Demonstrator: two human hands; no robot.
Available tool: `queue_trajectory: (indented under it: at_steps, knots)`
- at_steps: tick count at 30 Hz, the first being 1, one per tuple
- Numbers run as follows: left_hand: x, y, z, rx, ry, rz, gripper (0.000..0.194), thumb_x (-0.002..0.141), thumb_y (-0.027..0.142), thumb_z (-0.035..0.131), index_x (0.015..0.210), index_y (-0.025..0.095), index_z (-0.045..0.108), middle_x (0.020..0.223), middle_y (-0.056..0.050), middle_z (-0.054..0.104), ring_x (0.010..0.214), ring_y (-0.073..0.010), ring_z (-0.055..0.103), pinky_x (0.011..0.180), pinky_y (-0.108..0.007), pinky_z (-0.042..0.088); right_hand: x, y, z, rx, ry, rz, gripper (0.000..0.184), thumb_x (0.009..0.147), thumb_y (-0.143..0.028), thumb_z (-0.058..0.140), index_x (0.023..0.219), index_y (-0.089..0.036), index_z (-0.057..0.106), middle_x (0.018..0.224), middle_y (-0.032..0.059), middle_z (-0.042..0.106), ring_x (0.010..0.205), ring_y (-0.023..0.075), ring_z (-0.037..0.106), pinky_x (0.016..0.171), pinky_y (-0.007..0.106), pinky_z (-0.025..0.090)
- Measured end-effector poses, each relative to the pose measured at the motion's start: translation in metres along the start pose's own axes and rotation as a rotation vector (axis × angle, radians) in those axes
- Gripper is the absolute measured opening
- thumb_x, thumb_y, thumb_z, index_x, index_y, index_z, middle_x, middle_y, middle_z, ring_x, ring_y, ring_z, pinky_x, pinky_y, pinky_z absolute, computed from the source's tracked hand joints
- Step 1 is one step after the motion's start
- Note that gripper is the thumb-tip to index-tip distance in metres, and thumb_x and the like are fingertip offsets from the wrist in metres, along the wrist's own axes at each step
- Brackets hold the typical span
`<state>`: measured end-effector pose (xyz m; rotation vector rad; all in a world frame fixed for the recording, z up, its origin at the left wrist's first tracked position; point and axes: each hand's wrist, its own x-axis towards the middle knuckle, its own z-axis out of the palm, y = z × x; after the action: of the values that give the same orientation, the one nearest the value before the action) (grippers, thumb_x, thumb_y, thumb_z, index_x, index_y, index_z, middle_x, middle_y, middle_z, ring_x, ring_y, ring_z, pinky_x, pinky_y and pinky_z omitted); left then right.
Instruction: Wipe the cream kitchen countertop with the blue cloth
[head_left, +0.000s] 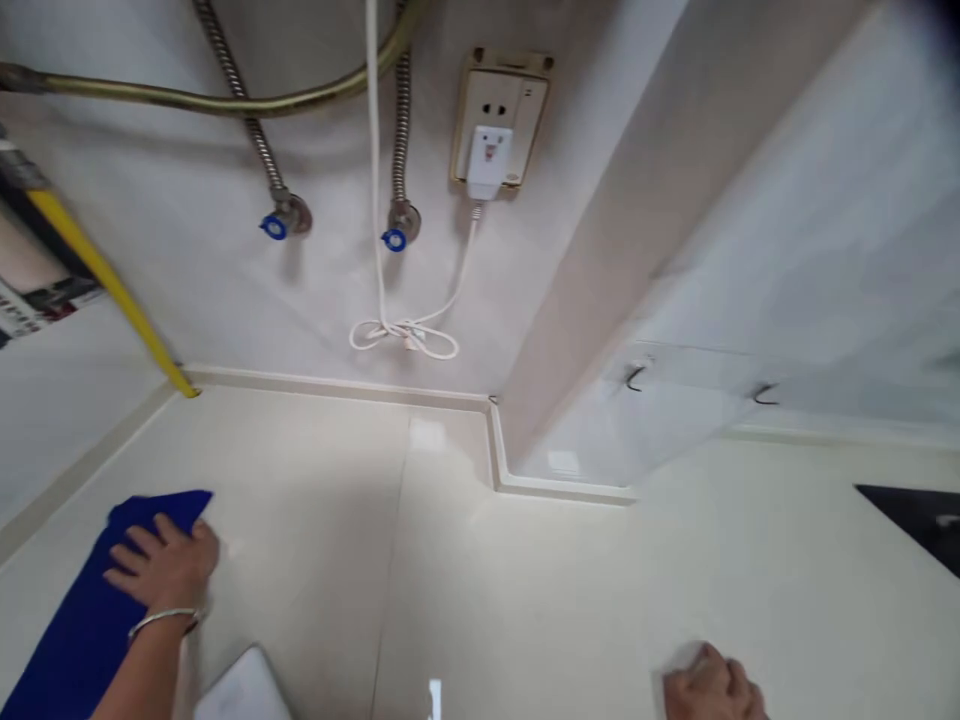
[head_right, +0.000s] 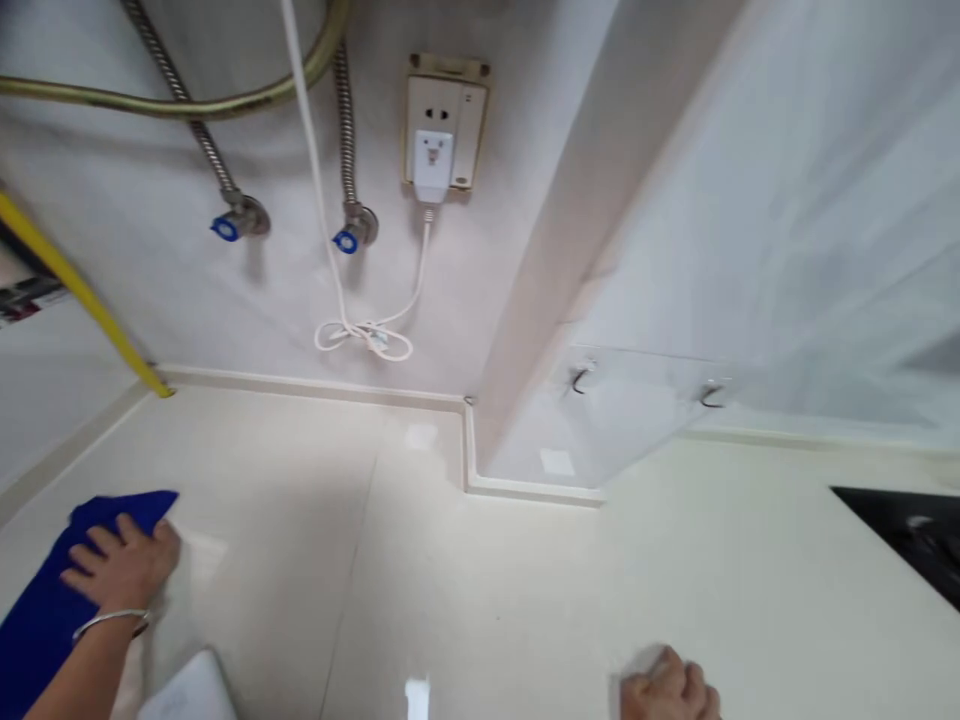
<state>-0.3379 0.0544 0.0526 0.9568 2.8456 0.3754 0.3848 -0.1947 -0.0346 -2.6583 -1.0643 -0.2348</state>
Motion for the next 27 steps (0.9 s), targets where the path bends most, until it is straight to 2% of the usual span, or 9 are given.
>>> queue_trajectory:
  at_steps: [3, 5, 8, 11, 14, 18, 23, 25, 27]
  knots:
    - [-0.032, 0.072, 0.017, 0.012, -0.051, 0.248, 0.071, 0.094, 0.044, 0.029, 0.152, 0.003, 0.031, 0.165, -0.025, 0.021, 0.153, -0.0456, 0.013, 0.121, -0.066, 0.016, -0.001, -0.008, -0.002, 0.07, 0.006, 0.093, 0.065, 0.083, -0.042, 0.034, 0.141, -0.015, 0.045, 0.148, 0.0261, 0.045, 0.14, 0.0472, 0.038, 0.107, 0.071, 0.037]
    - [-0.063, 0.106, 0.032, 0.014, -0.051, 0.378, 0.069, 0.095, 0.043, 0.028, 0.153, 0.005, 0.031, 0.166, -0.022, 0.021, 0.154, -0.043, 0.013, 0.123, -0.063, 0.014, -0.001, -0.013, -0.005, 0.079, 0.024, 0.069, 0.064, 0.084, -0.041, 0.033, 0.141, -0.014, 0.045, 0.148, 0.0268, 0.045, 0.141, 0.0462, 0.036, 0.108, 0.071, 0.035]
    - [-0.116, 0.139, 0.054, 0.017, 0.033, 0.618, 0.067, 0.095, 0.04, 0.029, 0.152, 0.006, 0.033, 0.164, -0.024, 0.027, 0.153, -0.0418, 0.017, 0.124, -0.06, 0.014, -0.003, -0.021, -0.008, 0.061, 0.072, 0.065, 0.063, 0.086, -0.038, 0.031, 0.142, -0.011, 0.044, 0.148, 0.0262, 0.045, 0.142, 0.0445, 0.036, 0.11, 0.069, 0.034]
    - [-0.171, 0.157, 0.068, 0.028, 0.046, 0.82, 0.067, 0.095, 0.042, 0.032, 0.151, 0.006, 0.036, 0.162, -0.024, 0.031, 0.152, -0.0422, 0.022, 0.124, -0.06, 0.017, -0.003, -0.028, -0.012, 0.03, 0.079, 0.079, 0.062, 0.087, -0.034, 0.029, 0.141, -0.008, 0.044, 0.149, 0.0258, 0.044, 0.143, 0.0438, 0.034, 0.113, 0.067, 0.032]
    - [-0.224, 0.165, 0.075, 0.029, 0.021, 0.993, 0.067, 0.095, 0.045, 0.033, 0.151, 0.008, 0.037, 0.162, -0.022, 0.032, 0.152, -0.0406, 0.024, 0.124, -0.059, 0.019, -0.002, -0.035, -0.017, 0.011, 0.073, 0.084, 0.061, 0.087, -0.031, 0.031, 0.14, -0.006, 0.045, 0.15, 0.0263, 0.042, 0.145, 0.0429, 0.03, 0.115, 0.065, 0.029]
    - [-0.298, 0.161, 0.081, -0.001, -0.032, 1.221, 0.066, 0.095, 0.046, 0.036, 0.152, 0.012, 0.037, 0.162, -0.02, 0.033, 0.152, -0.0384, 0.026, 0.123, -0.059, 0.023, 0.0, -0.04, -0.023, 0.018, 0.059, 0.095, 0.059, 0.087, -0.026, 0.031, 0.139, -0.004, 0.047, 0.15, 0.028, 0.041, 0.147, 0.0429, 0.027, 0.117, 0.064, 0.027]
    - [-0.392, 0.139, 0.082, -0.063, -0.056, 1.454, 0.069, 0.093, 0.049, 0.043, 0.154, 0.017, 0.034, 0.162, -0.016, 0.034, 0.151, -0.0361, 0.028, 0.121, -0.058, 0.029, -0.004, -0.036, -0.022, 0.056, 0.091, 0.061, 0.058, 0.088, -0.025, 0.032, 0.14, -0.004, 0.047, 0.151, 0.0292, 0.041, 0.148, 0.043, 0.025, 0.117, 0.064, 0.027]
    - [-0.424, 0.128, 0.08, -0.074, -0.075, 1.551, 0.072, 0.093, 0.051, 0.044, 0.156, 0.02, 0.026, 0.164, -0.015, 0.032, 0.152, -0.0355, 0.027, 0.121, -0.058, 0.03, -0.006, -0.032, -0.017, 0.13, 0.113, 0.045, 0.057, 0.089, -0.026, 0.032, 0.139, -0.006, 0.049, 0.152, 0.0271, 0.041, 0.149, 0.0417, 0.024, 0.118, 0.064, 0.026]
    - [-0.452, 0.118, 0.076, -0.071, -0.144, 1.641, 0.078, 0.093, 0.055, 0.044, 0.158, 0.022, 0.016, 0.166, -0.014, 0.024, 0.154, -0.0359, 0.022, 0.122, -0.059, 0.027, -0.006, -0.024, -0.012, 0.263, 0.131, 0.056, 0.056, 0.088, -0.029, 0.032, 0.136, -0.01, 0.053, 0.153, 0.0238, 0.042, 0.15, 0.0396, 0.024, 0.119, 0.064, 0.025]
